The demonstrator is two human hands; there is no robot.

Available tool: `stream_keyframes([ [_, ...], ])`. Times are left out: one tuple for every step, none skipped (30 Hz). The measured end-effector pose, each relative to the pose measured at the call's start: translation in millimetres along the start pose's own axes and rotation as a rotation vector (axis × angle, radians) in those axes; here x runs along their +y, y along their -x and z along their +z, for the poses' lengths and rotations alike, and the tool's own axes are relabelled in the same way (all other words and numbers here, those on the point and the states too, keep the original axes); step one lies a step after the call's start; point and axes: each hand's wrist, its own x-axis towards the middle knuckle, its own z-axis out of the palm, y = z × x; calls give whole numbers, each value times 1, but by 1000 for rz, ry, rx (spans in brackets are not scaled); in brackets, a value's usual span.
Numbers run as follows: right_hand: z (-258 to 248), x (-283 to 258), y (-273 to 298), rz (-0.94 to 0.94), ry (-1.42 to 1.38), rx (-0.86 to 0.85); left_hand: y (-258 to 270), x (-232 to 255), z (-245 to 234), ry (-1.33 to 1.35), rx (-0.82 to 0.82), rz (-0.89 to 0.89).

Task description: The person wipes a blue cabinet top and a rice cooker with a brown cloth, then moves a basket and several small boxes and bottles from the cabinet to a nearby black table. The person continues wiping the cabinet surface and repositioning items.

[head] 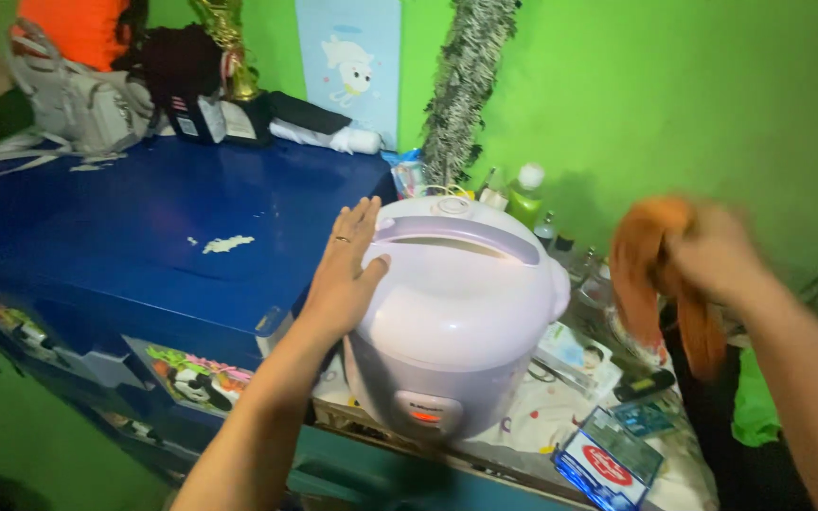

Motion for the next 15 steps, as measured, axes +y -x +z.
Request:
stream_keyframes([
  [-6, -2, -2, -154, 4, 293, 0, -2, 1, -14, 0, 8],
  [-14, -3, -5, -305, 11, 587, -1, -3, 2, -25, 0, 15],
  [-7, -30, 0, -297, 15, 583, 0, -5, 0, -21, -10, 14],
  [0, -56, 4, -479, -192, 576, 1, -7, -1, -15, -20, 52],
  [7, -82, 7, -659, -401, 563, 2, -10, -3, -8, -30, 91],
  [23, -98, 14, -654, -399, 563, 3, -6, -2, -5, -34, 92],
  [39, -114, 20, -710, -414, 352, 4, -2, -3, 21, -47, 32],
  [55, -134, 25, -767, -431, 144, 3, 1, -6, 39, -56, -26],
  [53, -134, 32, -767, -434, 147, 3, 3, -5, 36, -56, -23],
  [51, -136, 38, -792, -308, 61, 3, 4, -6, 49, -64, -37],
  [49, -138, 44, -814, -180, -25, 3, 4, -7, 62, -72, -51],
  [47, -126, 45, -815, -182, -25, 4, 6, -7, 59, -71, -51],
  [46, -114, 45, -836, -289, -42, 4, 8, -8, 62, -78, -65],
  [44, -103, 44, -859, -395, -60, 4, 10, -9, 64, -81, -79],
  [40, -96, 50, -864, -395, -60, 3, 9, -10, 61, -77, -79],
])
